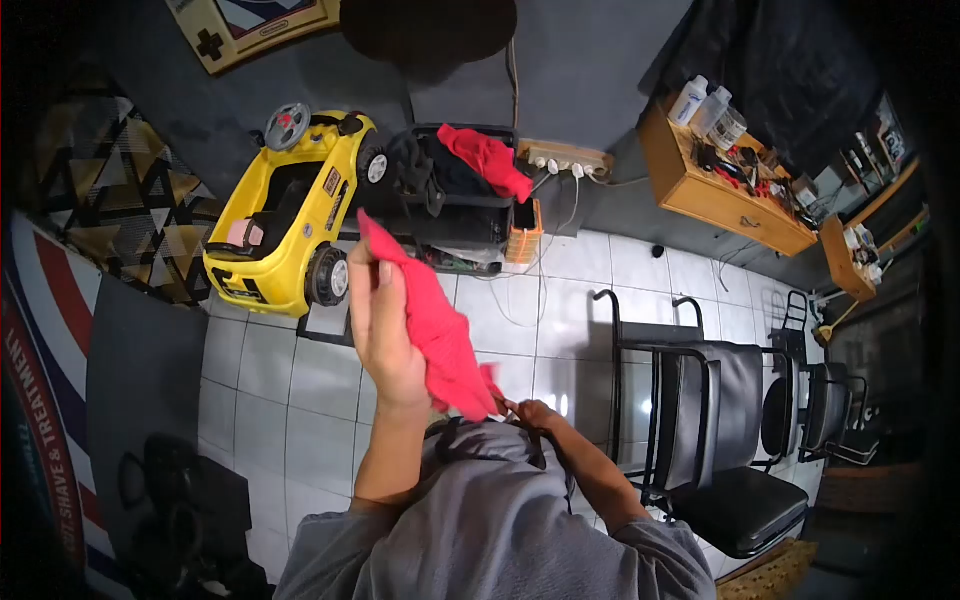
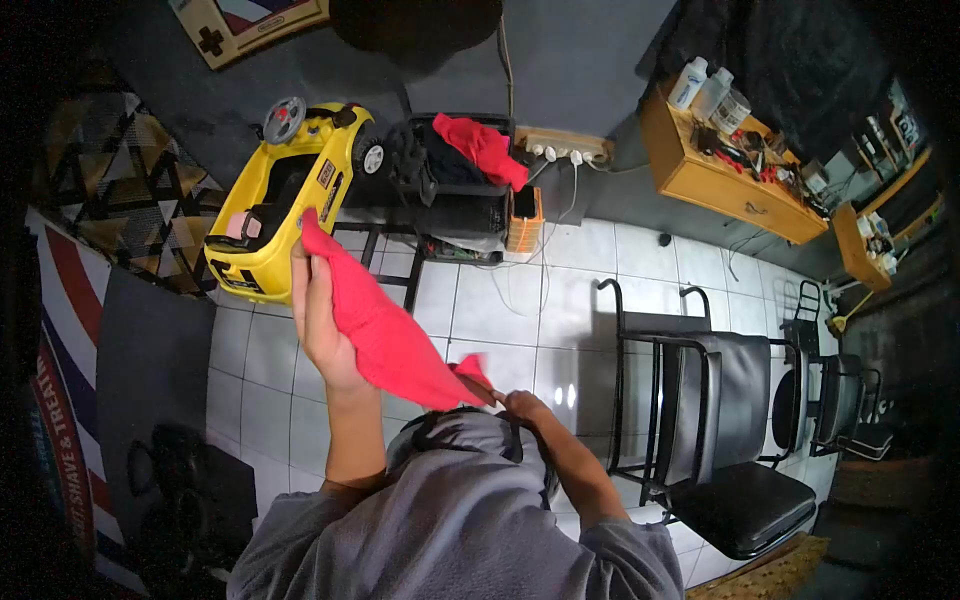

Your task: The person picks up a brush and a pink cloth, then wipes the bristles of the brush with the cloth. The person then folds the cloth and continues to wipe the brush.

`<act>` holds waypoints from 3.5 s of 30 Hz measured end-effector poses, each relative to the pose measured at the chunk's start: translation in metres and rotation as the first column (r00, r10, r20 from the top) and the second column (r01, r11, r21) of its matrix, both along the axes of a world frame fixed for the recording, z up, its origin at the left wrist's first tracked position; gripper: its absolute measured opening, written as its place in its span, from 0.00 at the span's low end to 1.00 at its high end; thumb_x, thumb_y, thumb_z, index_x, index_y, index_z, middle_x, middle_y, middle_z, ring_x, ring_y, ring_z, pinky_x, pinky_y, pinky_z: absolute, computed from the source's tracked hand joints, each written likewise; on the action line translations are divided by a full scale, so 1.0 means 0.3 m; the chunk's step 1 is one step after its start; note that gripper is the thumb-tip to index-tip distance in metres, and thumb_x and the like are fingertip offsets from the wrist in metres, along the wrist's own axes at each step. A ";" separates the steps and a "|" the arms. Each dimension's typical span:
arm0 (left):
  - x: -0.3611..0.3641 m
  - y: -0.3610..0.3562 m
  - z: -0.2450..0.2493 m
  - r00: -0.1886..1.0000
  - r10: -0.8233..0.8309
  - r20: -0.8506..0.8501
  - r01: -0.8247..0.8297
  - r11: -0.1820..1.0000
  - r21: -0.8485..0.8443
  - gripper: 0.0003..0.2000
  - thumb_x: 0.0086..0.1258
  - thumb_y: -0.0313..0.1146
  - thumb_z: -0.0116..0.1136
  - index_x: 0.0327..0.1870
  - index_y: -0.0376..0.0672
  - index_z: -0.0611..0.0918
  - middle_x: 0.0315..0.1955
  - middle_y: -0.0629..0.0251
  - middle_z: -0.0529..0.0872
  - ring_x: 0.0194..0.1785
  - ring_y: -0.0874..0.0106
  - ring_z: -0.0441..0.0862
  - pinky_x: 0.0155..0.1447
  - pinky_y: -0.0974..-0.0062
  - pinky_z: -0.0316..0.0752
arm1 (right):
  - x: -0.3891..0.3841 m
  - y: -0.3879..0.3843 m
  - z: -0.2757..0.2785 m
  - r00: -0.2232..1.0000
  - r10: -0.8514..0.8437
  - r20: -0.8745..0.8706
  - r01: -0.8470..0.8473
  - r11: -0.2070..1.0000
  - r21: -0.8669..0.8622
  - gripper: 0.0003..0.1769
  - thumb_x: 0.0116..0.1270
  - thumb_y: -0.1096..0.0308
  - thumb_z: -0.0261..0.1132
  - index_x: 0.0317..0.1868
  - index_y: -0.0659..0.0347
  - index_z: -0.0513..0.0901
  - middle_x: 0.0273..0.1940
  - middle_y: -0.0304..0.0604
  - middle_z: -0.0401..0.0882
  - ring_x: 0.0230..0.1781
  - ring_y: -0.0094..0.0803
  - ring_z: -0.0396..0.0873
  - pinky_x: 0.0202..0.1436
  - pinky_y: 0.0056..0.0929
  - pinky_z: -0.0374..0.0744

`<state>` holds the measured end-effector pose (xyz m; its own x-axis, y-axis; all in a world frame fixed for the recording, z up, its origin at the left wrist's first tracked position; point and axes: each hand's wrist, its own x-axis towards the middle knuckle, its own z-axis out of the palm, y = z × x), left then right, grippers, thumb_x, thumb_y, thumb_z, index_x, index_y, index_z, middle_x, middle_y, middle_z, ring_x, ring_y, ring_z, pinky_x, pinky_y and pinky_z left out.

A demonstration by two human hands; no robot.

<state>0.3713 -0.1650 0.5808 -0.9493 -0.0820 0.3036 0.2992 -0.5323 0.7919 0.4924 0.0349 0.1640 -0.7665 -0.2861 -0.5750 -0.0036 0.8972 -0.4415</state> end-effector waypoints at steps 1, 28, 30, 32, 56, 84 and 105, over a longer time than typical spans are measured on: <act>0.002 -0.007 -0.002 1.000 0.020 0.011 -0.021 0.999 0.026 0.19 0.76 0.35 0.42 0.62 0.35 0.68 0.44 0.68 0.76 0.41 0.81 0.74 0.45 0.84 0.70 | 0.002 0.008 -0.002 0.973 -0.194 0.126 0.192 0.981 0.031 0.26 0.69 0.49 0.48 0.47 0.62 0.81 0.44 0.59 0.80 0.47 0.52 0.79 0.50 0.45 0.76; -0.052 -0.011 0.041 0.988 -0.075 0.138 0.077 0.997 -0.006 0.10 0.74 0.34 0.46 0.50 0.42 0.73 0.29 0.77 0.71 0.29 0.88 0.65 0.33 0.90 0.61 | -0.052 -0.112 -0.037 1.000 0.016 -0.023 -0.017 0.999 -0.035 0.24 0.74 0.53 0.43 0.52 0.60 0.78 0.42 0.53 0.82 0.45 0.50 0.80 0.49 0.44 0.75; -0.061 -0.015 0.012 0.985 -0.051 0.164 0.050 0.999 0.009 0.10 0.74 0.34 0.47 0.50 0.41 0.73 0.29 0.77 0.72 0.29 0.88 0.65 0.33 0.90 0.61 | -0.036 -0.088 0.004 0.962 -0.127 0.242 0.133 0.991 -0.005 0.26 0.73 0.50 0.44 0.50 0.60 0.80 0.44 0.52 0.82 0.51 0.47 0.78 0.54 0.41 0.74; -0.063 -0.009 -0.014 0.982 -0.068 0.176 0.056 0.996 0.068 0.10 0.73 0.34 0.47 0.51 0.41 0.73 0.30 0.77 0.72 0.30 0.87 0.66 0.34 0.90 0.62 | 0.005 -0.050 -0.121 0.955 -0.076 0.286 0.090 0.995 -0.034 0.27 0.72 0.47 0.44 0.49 0.57 0.82 0.46 0.51 0.82 0.53 0.47 0.77 0.58 0.42 0.73; -0.098 0.005 -0.098 0.983 0.030 0.180 -0.042 0.997 0.062 0.07 0.75 0.32 0.46 0.50 0.45 0.71 0.33 0.77 0.71 0.34 0.87 0.66 0.39 0.88 0.64 | 0.011 -0.082 -0.003 0.960 -0.258 0.111 0.280 0.906 -0.318 0.31 0.64 0.37 0.54 0.32 0.60 0.83 0.28 0.47 0.81 0.32 0.38 0.78 0.41 0.33 0.74; -0.053 0.054 -0.105 0.987 -0.162 0.004 0.159 0.958 -0.237 0.13 0.71 0.26 0.51 0.55 0.38 0.73 0.34 0.76 0.72 0.31 0.89 0.65 0.34 0.90 0.62 | -0.075 -0.182 0.219 0.898 -0.436 0.068 0.409 0.764 -0.499 0.23 0.69 0.50 0.54 0.29 0.62 0.80 0.22 0.42 0.79 0.24 0.35 0.79 0.29 0.34 0.75; -0.031 0.063 -0.178 0.989 0.142 -0.049 -0.151 0.933 -0.326 0.10 0.76 0.31 0.44 0.51 0.38 0.73 0.40 0.71 0.73 0.42 0.83 0.67 0.49 0.85 0.64 | -0.159 -0.218 0.874 0.748 -0.250 0.615 0.606 -0.120 -0.786 0.24 0.74 0.45 0.45 0.29 0.57 0.68 0.16 0.29 0.58 0.13 0.16 0.52 0.14 0.18 0.53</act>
